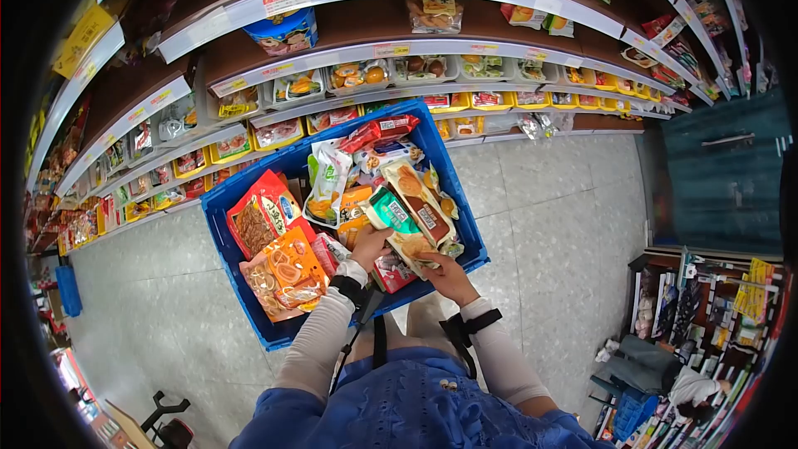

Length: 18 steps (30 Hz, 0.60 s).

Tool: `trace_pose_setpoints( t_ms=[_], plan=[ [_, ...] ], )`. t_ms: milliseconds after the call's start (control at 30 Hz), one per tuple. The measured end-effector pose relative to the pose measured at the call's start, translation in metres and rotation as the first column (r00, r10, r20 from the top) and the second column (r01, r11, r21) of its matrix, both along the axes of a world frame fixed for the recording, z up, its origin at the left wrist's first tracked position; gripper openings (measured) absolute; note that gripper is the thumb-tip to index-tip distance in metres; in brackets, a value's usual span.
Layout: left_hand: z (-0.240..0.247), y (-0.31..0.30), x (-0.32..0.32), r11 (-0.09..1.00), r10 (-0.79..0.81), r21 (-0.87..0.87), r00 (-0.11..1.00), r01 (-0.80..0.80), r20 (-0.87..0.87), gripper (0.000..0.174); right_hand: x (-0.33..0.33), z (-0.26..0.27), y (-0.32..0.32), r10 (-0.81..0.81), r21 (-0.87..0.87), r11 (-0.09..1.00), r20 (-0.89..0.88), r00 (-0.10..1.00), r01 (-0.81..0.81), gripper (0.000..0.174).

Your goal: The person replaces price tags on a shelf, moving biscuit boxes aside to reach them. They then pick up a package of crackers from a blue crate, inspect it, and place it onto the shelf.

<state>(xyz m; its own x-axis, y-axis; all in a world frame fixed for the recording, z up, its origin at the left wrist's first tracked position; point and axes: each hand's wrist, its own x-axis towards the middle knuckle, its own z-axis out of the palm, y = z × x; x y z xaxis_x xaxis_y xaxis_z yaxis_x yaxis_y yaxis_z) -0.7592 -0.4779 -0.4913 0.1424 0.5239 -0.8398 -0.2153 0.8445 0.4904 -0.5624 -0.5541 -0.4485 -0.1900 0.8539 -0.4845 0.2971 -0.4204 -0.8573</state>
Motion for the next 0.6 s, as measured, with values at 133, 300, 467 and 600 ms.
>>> trace_pose_setpoints(
  t_ms=[133, 300, 467, 600],
  plan=[
    [-0.004, -0.005, 0.001, 0.998, 0.009, 0.061, 0.999, -0.007, -0.032, 0.026, 0.0, 0.006, -0.001, -0.013, -0.038, 0.999, 0.026, 1.0, 0.014, 0.034],
    [-0.015, -0.009, -0.001, 0.995, -0.016, 0.097, 1.0, 0.018, -0.015, 0.033, -0.001, 0.003, -0.003, -0.028, -0.026, 0.999, 0.016, 0.999, 0.029, 0.033],
    [-0.005, -0.01, 0.001, 0.991, -0.027, 0.132, 0.997, 0.035, -0.069, 0.031, -0.002, 0.002, -0.004, -0.021, -0.016, 1.0, 0.045, 0.999, 0.022, 0.031],
    [-0.001, -0.016, 0.0, 0.983, -0.001, 0.183, 0.997, 0.015, -0.076, 0.03, -0.003, 0.006, -0.003, -0.013, 0.006, 1.0, 0.022, 1.0, 0.013, 0.031]
  ],
)
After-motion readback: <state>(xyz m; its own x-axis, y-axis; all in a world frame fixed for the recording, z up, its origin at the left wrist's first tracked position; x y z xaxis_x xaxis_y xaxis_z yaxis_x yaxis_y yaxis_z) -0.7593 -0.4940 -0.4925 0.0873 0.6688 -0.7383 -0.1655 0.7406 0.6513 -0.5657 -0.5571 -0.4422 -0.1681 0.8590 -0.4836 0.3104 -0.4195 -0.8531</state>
